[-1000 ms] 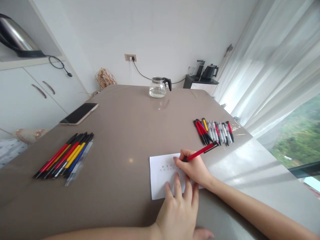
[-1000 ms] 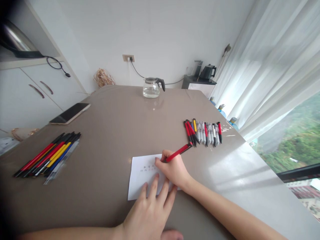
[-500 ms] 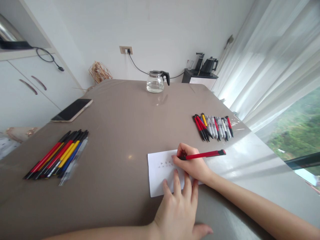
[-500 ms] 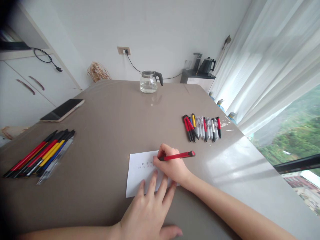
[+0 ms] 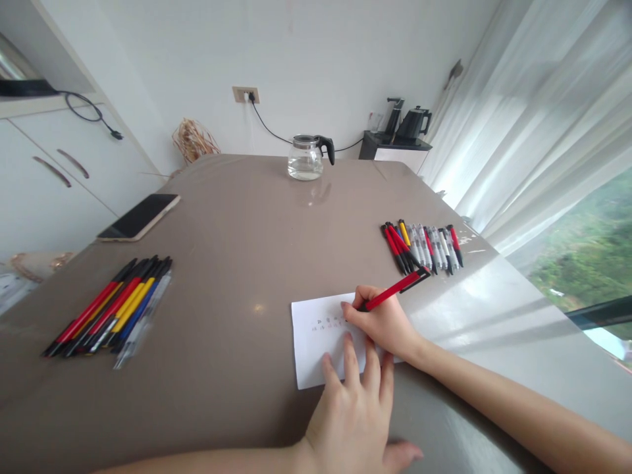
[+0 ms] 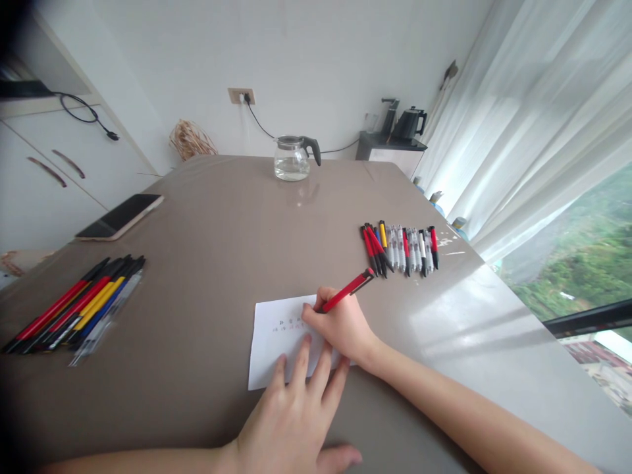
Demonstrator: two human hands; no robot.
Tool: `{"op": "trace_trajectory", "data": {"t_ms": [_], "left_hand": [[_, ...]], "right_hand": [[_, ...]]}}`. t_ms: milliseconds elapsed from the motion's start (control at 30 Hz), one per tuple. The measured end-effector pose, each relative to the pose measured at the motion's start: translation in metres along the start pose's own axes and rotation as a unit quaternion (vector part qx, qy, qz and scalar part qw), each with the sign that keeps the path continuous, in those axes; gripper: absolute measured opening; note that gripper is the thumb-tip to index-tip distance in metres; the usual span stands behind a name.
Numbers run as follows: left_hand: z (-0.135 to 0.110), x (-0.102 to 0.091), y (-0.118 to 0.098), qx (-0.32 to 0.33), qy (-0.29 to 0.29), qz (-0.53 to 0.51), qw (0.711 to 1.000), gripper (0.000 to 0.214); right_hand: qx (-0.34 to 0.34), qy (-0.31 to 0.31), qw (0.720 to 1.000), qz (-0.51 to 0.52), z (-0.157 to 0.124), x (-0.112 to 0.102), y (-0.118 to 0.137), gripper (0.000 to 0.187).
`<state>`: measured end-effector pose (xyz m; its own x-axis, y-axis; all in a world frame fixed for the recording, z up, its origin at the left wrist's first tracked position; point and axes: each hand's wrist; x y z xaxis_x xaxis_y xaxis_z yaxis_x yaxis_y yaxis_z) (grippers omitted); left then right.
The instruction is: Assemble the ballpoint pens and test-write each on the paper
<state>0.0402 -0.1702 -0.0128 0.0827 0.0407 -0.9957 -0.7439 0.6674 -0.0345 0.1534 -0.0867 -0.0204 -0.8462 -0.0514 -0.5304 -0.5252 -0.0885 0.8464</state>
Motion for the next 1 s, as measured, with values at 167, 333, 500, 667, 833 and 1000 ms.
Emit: {"op": "trace_trajectory", "data": {"t_ms": [167, 333, 500, 667, 833, 1000], "left_hand": [[0.0004, 0.0004, 0.0008, 0.0, -0.002, -0.003, 1.0, 0.075], [0.0, 0.0013, 0.0005, 0.0, -0.005, -0.003, 1.0, 0.075], [-0.0006, 0.0009, -0.0004, 0.001, -0.009, 0.011, 1.0, 0.075], [-0.0009, -0.0023, -0.0001, 0.004, -0.008, 0.023, 1.0, 0.072], [-0.0006, -0.0024, 0.0003, 0.003, -0.02, 0.025, 0.999, 0.073], [-0.0003, -0.0008, 0.0004, 0.006, -0.027, 0.022, 0.999, 0.073]], "right_hand": [[-0.001, 0.002, 1.0, 0.005, 0.0005, -0.0012, 0.0008, 0.021], [-0.001, 0.004, 1.0, -0.001, 0.0003, -0.0006, 0.0007, 0.022], [-0.003, 0.004, 1.0, -0.01, 0.0011, -0.0004, 0.0006, 0.021], [-0.006, 0.004, 1.0, -0.018, 0.001, -0.0003, 0.0006, 0.019], [-0.004, 0.001, 1.0, -0.023, 0.0007, -0.0002, 0.0001, 0.018], [-0.01, 0.003, 1.0, -0.028, 0.0002, -0.0006, -0.0006, 0.017]]}}
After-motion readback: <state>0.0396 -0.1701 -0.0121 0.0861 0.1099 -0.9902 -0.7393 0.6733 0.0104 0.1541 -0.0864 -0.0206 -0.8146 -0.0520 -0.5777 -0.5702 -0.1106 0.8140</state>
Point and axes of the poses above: each hand's wrist, its own z-axis towards the middle knuckle, its own x-axis out of the palm, y = z × x, and after that the axes turned 2 degrees about z, right-handed
